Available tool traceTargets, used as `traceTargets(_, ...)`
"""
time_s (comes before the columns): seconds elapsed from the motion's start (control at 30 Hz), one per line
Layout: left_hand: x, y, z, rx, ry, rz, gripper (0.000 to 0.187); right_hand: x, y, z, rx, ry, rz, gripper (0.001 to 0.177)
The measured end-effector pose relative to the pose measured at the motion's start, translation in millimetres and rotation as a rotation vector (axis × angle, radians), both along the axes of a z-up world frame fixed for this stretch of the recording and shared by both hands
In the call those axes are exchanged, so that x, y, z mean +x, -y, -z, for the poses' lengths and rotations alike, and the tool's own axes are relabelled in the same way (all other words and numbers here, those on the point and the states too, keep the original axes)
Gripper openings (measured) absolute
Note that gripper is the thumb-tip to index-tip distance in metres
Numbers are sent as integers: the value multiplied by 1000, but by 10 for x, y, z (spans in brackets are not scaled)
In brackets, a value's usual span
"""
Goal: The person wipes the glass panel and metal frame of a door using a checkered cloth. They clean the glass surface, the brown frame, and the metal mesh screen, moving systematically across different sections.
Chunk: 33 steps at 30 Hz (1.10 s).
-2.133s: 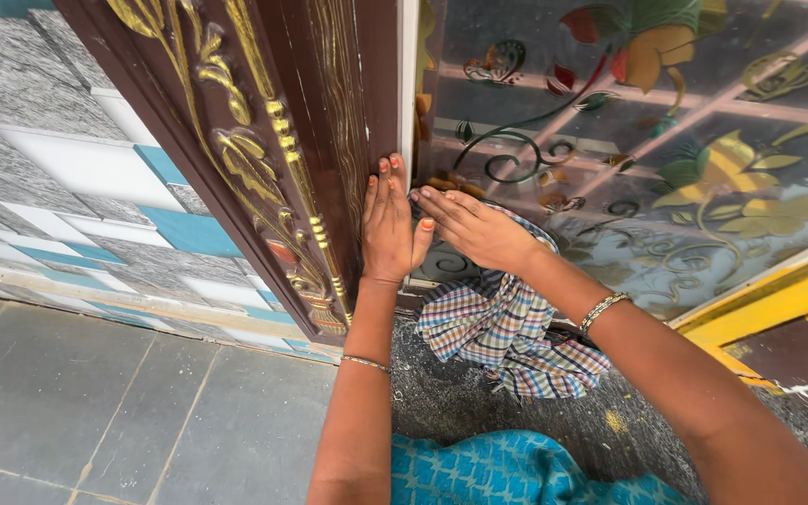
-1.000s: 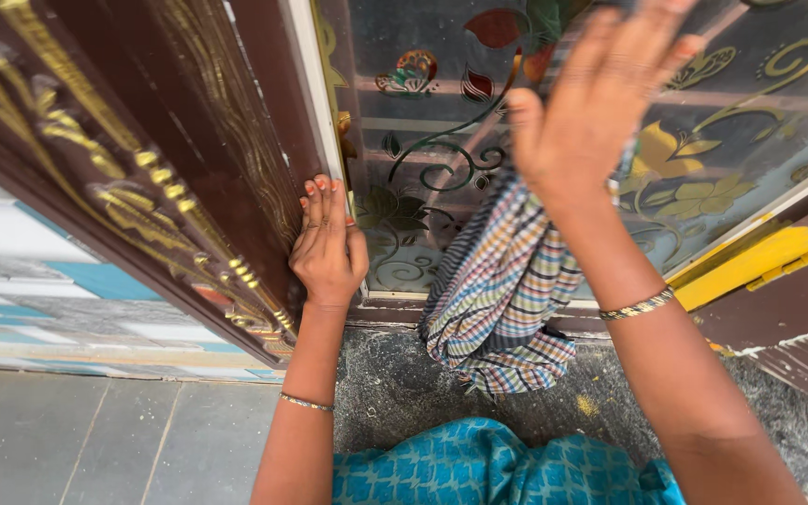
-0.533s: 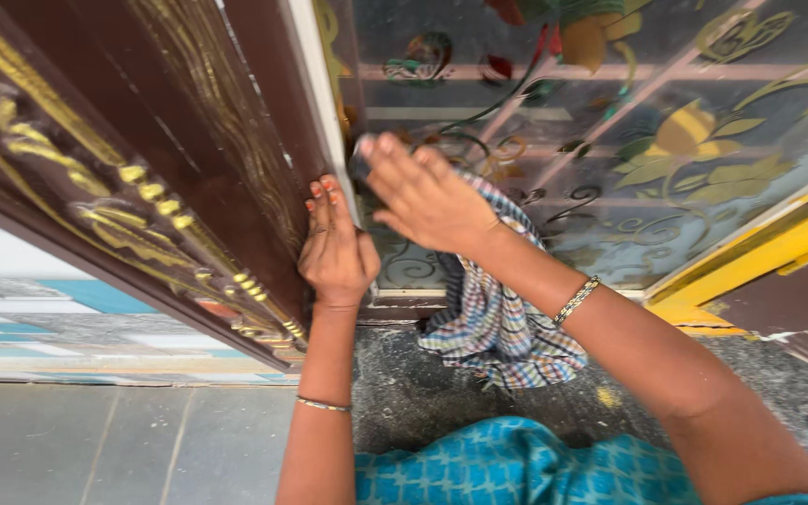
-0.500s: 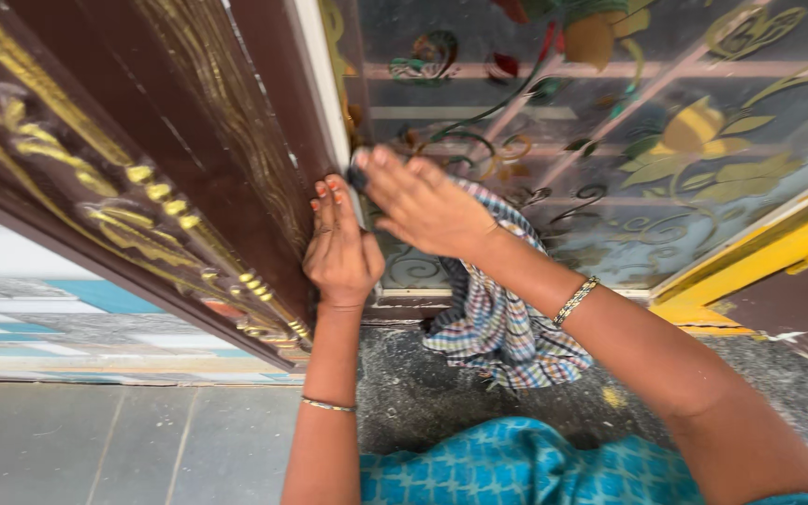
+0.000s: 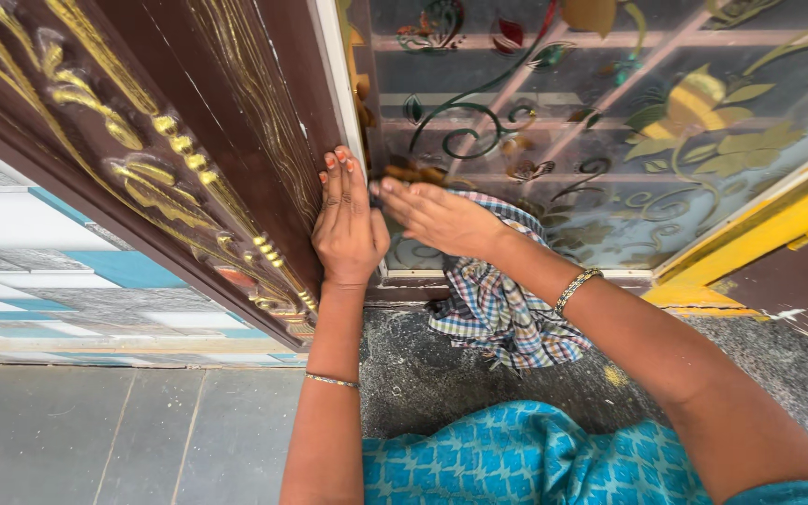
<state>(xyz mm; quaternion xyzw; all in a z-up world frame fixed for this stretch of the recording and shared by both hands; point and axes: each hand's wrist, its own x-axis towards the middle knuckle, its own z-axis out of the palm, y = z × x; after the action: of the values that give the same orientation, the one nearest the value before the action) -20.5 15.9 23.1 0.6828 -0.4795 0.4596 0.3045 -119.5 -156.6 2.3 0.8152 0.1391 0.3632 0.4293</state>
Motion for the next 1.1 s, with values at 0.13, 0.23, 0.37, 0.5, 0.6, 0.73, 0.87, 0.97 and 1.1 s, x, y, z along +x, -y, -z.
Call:
traceTargets(0.13,-9,-19,3,24,-3,-4,52,-208,160,69,-55,-58,-50,59)
traceTargets(0.23,-31,-26,-11,44,1,-8,54,-414,386,114,-67,-50,2,58)
traceTargets(0.37,-65,-60,-41,79,14,10,55,-780,899,345,180,-8,72,50)
traceTargets(0.5,-95,-78,-52,96,-1,38,58,-1246,1529,588,641,37,269,60)
traceTargets(0.6,-125,-85,-61,113,8,42,62,-1698,1879,575,677,259,352,77)
traceTargets(0.73,-202,-63,-34,171,-9,-35,69,-2058,1963,500,910,452,339,81)
traceTargets(0.87,-263,17,45,215,-95,-99,75,-2164,1889,489,983,514,342,79)
traceTargets(0.97,-265,108,136,229,-108,-165,78,-2144,1860,515,1032,532,240,81)
traceTargets(1.1,-252,189,251,216,-109,-222,79,-2090,1855,543,1061,567,162,79)
